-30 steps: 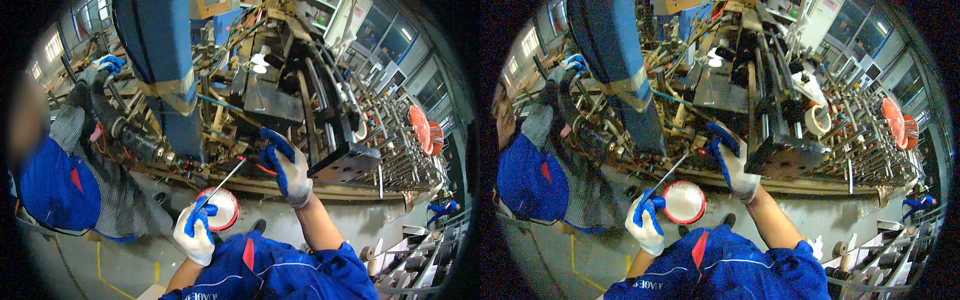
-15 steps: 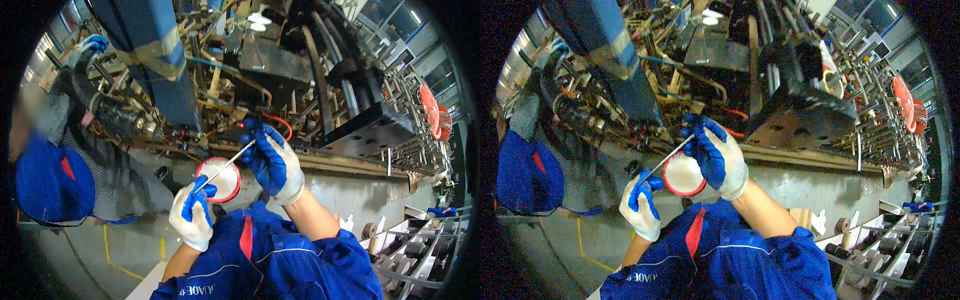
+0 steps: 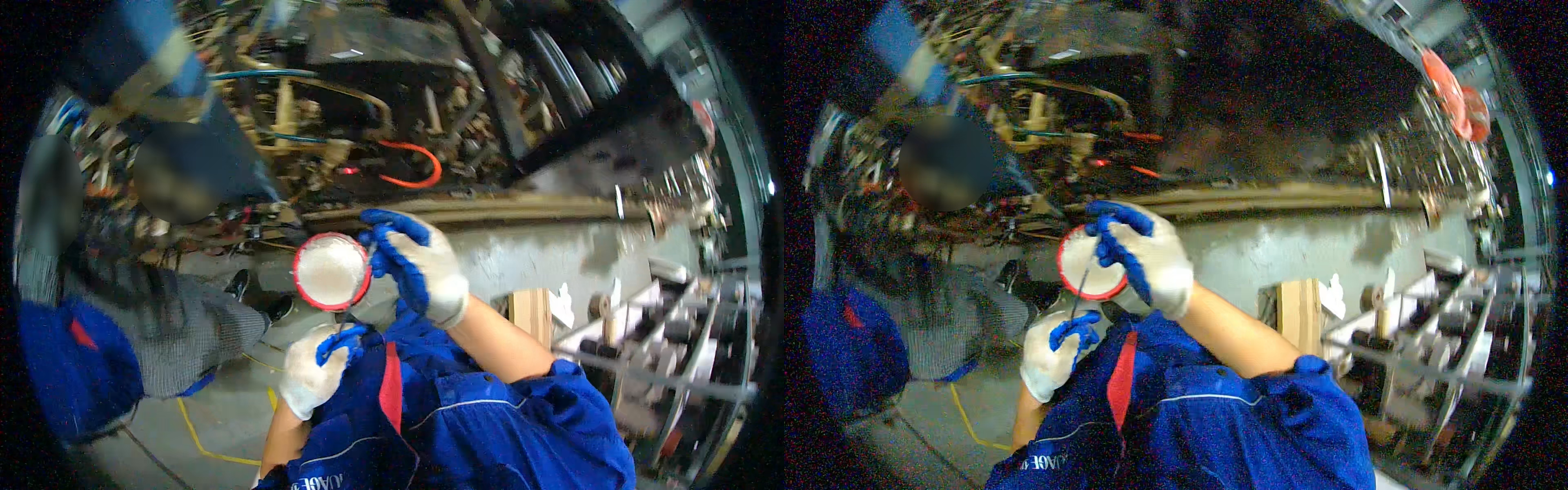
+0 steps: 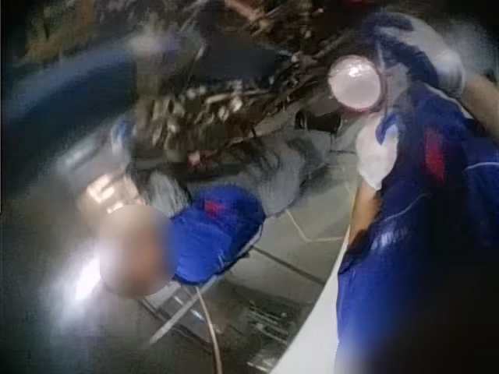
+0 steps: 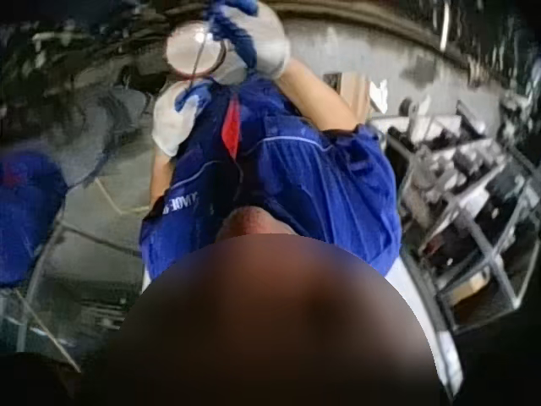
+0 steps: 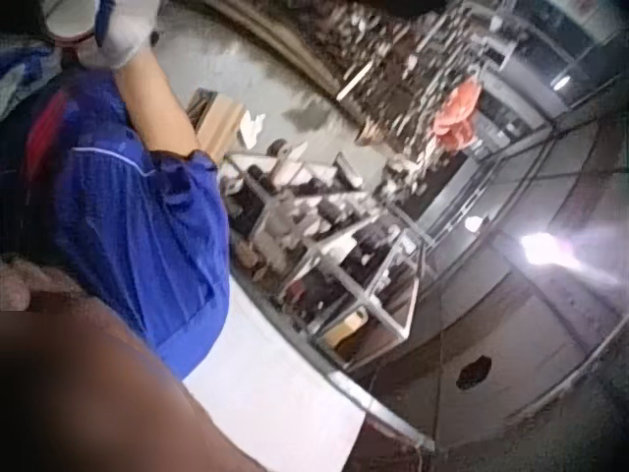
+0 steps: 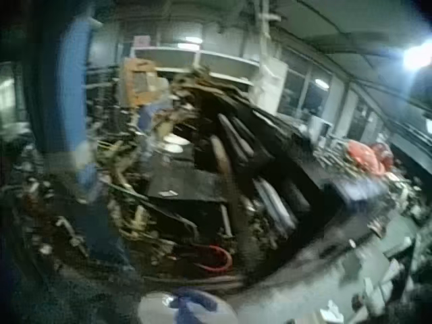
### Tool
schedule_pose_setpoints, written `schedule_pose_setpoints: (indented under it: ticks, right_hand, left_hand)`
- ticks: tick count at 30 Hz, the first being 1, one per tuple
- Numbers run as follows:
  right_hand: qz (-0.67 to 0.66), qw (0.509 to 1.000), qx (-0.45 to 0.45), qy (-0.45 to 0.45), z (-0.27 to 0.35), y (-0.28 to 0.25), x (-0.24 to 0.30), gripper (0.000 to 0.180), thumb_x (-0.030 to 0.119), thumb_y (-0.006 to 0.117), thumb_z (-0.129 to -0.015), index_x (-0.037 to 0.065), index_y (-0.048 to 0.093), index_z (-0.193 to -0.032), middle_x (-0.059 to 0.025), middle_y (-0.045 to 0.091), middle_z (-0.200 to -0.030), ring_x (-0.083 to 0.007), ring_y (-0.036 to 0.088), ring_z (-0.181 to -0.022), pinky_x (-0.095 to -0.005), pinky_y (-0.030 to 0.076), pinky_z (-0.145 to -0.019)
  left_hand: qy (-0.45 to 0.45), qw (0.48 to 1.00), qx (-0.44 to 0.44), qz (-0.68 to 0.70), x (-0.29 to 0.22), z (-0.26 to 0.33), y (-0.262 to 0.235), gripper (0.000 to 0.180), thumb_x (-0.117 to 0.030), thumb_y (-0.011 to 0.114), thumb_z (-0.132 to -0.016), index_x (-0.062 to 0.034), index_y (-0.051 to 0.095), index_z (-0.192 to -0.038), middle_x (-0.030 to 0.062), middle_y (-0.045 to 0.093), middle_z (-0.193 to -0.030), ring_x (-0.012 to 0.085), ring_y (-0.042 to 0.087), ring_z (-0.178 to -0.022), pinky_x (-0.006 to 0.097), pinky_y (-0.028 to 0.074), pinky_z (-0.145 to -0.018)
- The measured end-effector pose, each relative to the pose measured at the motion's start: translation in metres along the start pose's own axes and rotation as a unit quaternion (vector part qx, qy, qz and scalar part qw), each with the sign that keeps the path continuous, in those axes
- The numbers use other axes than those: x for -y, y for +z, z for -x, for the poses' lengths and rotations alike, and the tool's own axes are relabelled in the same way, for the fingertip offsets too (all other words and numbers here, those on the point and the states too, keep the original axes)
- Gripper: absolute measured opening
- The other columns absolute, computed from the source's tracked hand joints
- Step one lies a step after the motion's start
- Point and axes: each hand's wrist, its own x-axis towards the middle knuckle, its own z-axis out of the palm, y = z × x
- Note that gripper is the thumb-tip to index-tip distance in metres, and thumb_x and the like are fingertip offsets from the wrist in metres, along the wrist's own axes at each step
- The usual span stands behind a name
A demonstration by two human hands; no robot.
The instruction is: The person uses a screwdriver to tighten screws on a long metal assembly fixture in a factory. They repeatedly dip the screwdriver into a small container of white paste and apply it to the screw heads before tightening. Another worker is visible nearby working on a different section of the machinery.
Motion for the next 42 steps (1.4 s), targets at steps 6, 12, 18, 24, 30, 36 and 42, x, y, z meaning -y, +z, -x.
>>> schedule_pose_setpoints:
  ticks: [6, 12, 18, 24, 30, 36, 42]
  right_hand:
    - [0.052, 0.999, 0.015, 0.006, 0.033, -0.025, -0.046, 0.037, 0.017, 0.053, -0.104, 0.001, 0.059, -0.137, -0.0085, 0.069, -0.109, -0.0122, 0.064, -0.086, -0.0271, 0.054, -0.082]
    - [0.16, 0.984, 0.065, -0.041, 0.052, -0.059, -0.069, 0.037, 0.025, 0.055, -0.104, 0.003, 0.064, -0.132, -0.0075, 0.071, -0.103, -0.0115, 0.064, -0.083, -0.028, 0.055, -0.077]
    - [0.281, 0.954, 0.109, 0.0, 0.089, -0.103, -0.066, 0.029, 0.028, 0.053, -0.099, 0.007, 0.065, -0.114, -0.0133, 0.069, -0.096, -0.0243, 0.066, -0.088, -0.0406, 0.054, -0.084]
    - [0.334, 0.93, 0.139, -0.058, 0.104, -0.15, -0.08, 0.036, 0.008, 0.043, -0.097, -0.001, 0.062, -0.126, -0.0106, 0.068, -0.099, -0.0161, 0.069, -0.082, -0.0322, 0.058, -0.078]
    - [0.446, 0.843, 0.3, -0.009, 0.115, -0.166, -0.076, 0.031, 0.01, 0.05, -0.099, 0.002, 0.065, -0.125, -0.0104, 0.07, -0.1, -0.0154, 0.069, -0.083, -0.0321, 0.058, -0.076]
    - [0.375, 0.899, 0.208, 0.087, 0.127, -0.164, -0.05, 0.032, 0.009, 0.048, -0.099, -0.002, 0.061, -0.126, -0.0131, 0.069, -0.099, -0.0176, 0.069, -0.081, -0.0334, 0.059, -0.074]
    - [0.387, 0.91, 0.142, 0.05, 0.121, -0.144, -0.051, 0.04, 0.005, 0.047, -0.098, -0.002, 0.055, -0.137, -0.0115, 0.068, -0.096, -0.0175, 0.067, -0.081, -0.0316, 0.057, -0.074]
  left_hand:
    - [-0.042, 0.993, 0.084, -0.071, 0.041, 0.013, 0.002, 0.035, -0.027, 0.054, -0.101, 0.0012, 0.07, -0.113, 0.0096, 0.071, -0.076, 0.0146, 0.065, -0.065, 0.03, 0.052, -0.062]
    - [-0.059, 0.967, 0.092, -0.229, 0.033, 0.029, 0.024, 0.03, -0.02, 0.048, -0.102, -0.0006, 0.07, -0.097, 0.0124, 0.067, -0.07, 0.0235, 0.066, -0.062, 0.037, 0.052, -0.063]
    - [-0.141, 0.928, 0.024, -0.343, 0.016, 0.063, 0.076, 0.033, -0.036, 0.058, -0.096, -0.0069, 0.071, -0.103, 0.022, 0.071, -0.1, 0.0423, 0.068, -0.093, 0.053, 0.054, -0.081]
    - [-0.149, 0.895, 0.12, -0.402, -0.011, 0.048, 0.095, 0.034, -0.038, 0.051, -0.099, -0.0094, 0.068, -0.103, 0.0199, 0.071, -0.102, 0.0417, 0.068, -0.093, 0.053, 0.054, -0.081]
    - [-0.194, 0.894, 0.051, -0.401, -0.028, 0.096, 0.119, 0.035, -0.038, 0.053, -0.097, -0.0084, 0.07, -0.1, 0.0201, 0.073, -0.1, 0.0397, 0.07, -0.093, 0.052, 0.054, -0.083]
    - [-0.172, 0.915, 0.071, -0.357, -0.014, 0.087, 0.135, 0.033, -0.039, 0.054, -0.096, -0.0094, 0.069, -0.098, 0.0194, 0.073, -0.097, 0.0396, 0.07, -0.091, 0.052, 0.054, -0.081]
    - [-0.156, 0.943, 0.068, -0.285, 0.017, 0.084, 0.141, 0.034, -0.042, 0.053, -0.096, -0.0119, 0.069, -0.096, 0.0179, 0.072, -0.094, 0.0408, 0.07, -0.088, 0.054, 0.054, -0.078]
